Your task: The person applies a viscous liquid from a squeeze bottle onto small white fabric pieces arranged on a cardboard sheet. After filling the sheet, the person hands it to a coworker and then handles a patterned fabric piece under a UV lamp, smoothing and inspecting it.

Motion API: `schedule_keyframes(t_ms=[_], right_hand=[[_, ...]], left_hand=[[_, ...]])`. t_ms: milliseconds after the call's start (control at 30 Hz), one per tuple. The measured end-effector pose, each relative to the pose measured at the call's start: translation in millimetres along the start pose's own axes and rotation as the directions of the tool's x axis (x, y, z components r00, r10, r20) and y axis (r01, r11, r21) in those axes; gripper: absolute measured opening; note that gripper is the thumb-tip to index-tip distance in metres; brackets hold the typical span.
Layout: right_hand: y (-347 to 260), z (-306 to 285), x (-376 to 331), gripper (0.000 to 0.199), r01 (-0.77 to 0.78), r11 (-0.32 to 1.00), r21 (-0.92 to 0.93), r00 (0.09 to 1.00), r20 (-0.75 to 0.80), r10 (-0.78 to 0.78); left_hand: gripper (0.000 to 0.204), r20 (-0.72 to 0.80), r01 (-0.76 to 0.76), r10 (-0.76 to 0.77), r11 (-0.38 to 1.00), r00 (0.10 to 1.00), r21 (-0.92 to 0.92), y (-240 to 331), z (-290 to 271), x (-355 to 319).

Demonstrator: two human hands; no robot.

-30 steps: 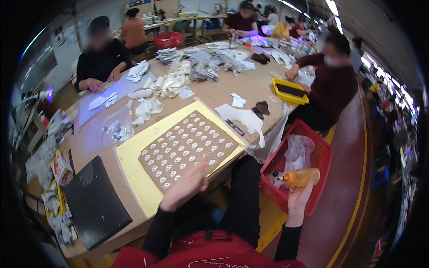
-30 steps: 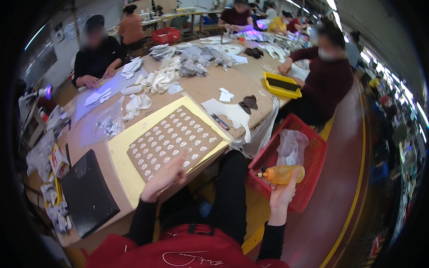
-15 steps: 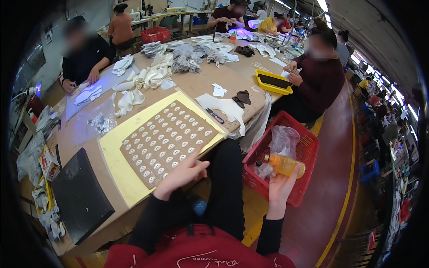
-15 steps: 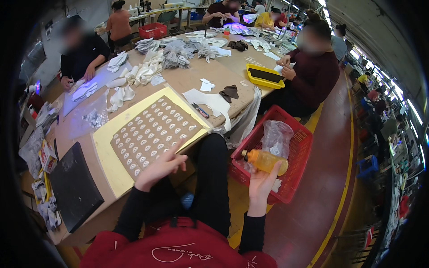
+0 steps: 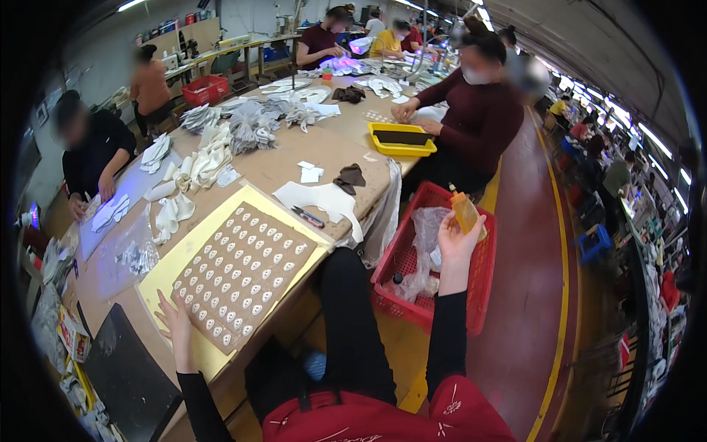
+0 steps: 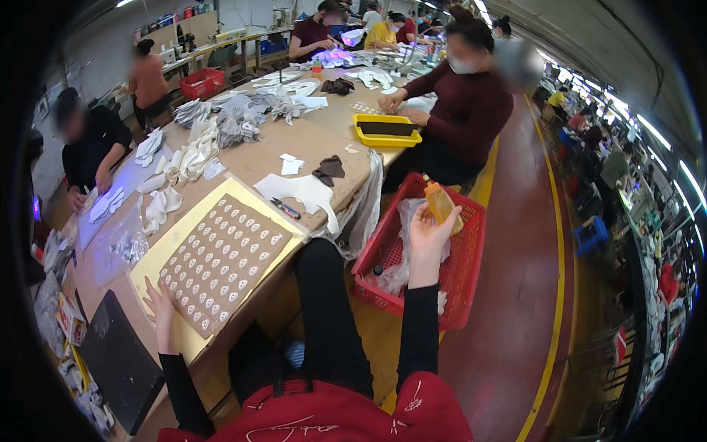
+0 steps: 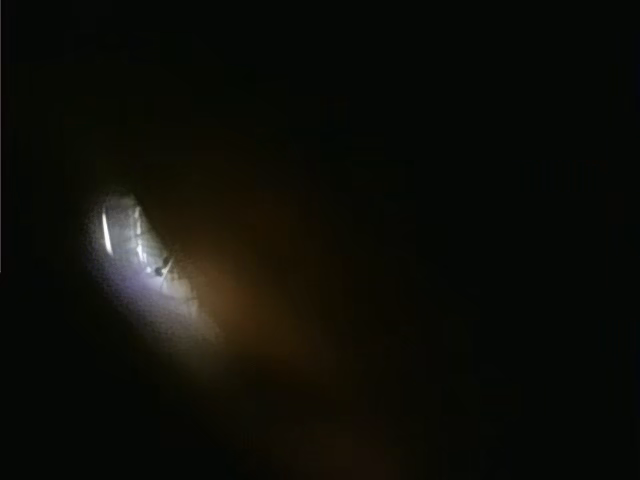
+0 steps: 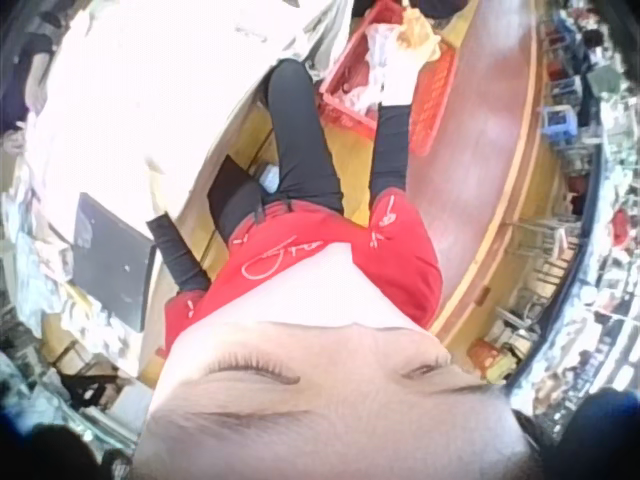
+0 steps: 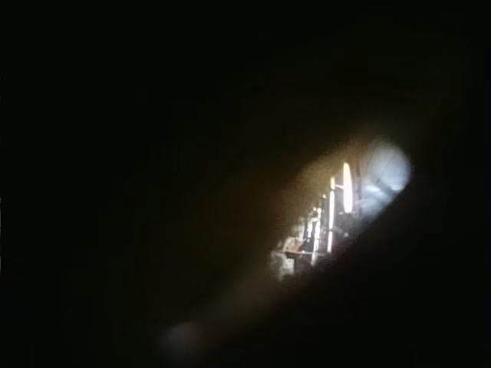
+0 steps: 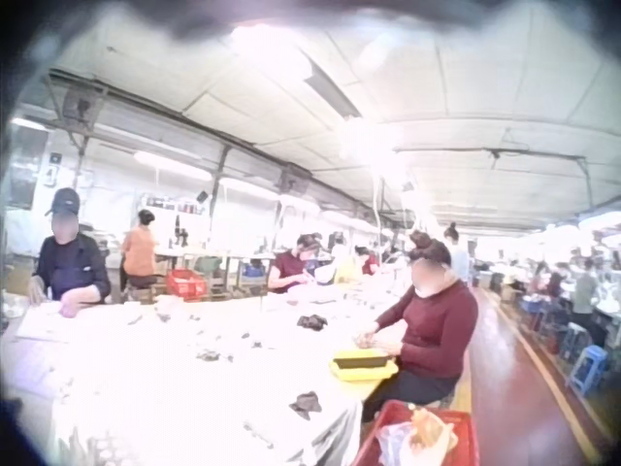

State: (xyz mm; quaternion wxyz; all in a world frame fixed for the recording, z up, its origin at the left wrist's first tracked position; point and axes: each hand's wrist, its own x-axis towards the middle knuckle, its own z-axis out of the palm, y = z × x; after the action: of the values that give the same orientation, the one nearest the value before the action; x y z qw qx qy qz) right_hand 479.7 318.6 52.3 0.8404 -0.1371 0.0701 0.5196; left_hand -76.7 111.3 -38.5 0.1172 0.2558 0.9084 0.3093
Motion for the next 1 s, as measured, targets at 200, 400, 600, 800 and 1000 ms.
schedule_keyframes(t_ms=[200,400,600,800,1000], right_hand=[[49.6,11.3,-26.0,0.047,0.255,0.916,-0.309,0.941,0.299,-0.161],[78.4,13.0,-48.3,0.066,0.498,0.667,-0.554,0.745,0.667,-0.002],[148.6,3.4,-73.6,0.063,0.361,0.498,-0.788,0.726,0.573,0.381],[197.9,-5.1,-56.6,0.039,0.304,0.287,-0.908,0.814,0.405,0.417],[231.3,-3.2,-57.8,0.036,0.277,0.211,-0.937,0.794,0.347,0.499]], left_hand=[[0.069,0.059,-0.215,0.23,0.957,0.971,-0.195,-1.8,-3.9,7.5],[0.063,0.077,0.01,0.096,0.556,0.992,-0.831,36.1,-4.7,23.3],[0.059,0.345,0.334,0.022,0.204,0.938,-0.92,19.5,-17.5,40.4],[0.044,0.288,0.265,0.074,0.232,0.955,-0.936,18.6,0.1,41.3],[0.044,0.299,0.3,-0.054,0.309,0.953,-0.903,28.8,-10.9,33.1]])
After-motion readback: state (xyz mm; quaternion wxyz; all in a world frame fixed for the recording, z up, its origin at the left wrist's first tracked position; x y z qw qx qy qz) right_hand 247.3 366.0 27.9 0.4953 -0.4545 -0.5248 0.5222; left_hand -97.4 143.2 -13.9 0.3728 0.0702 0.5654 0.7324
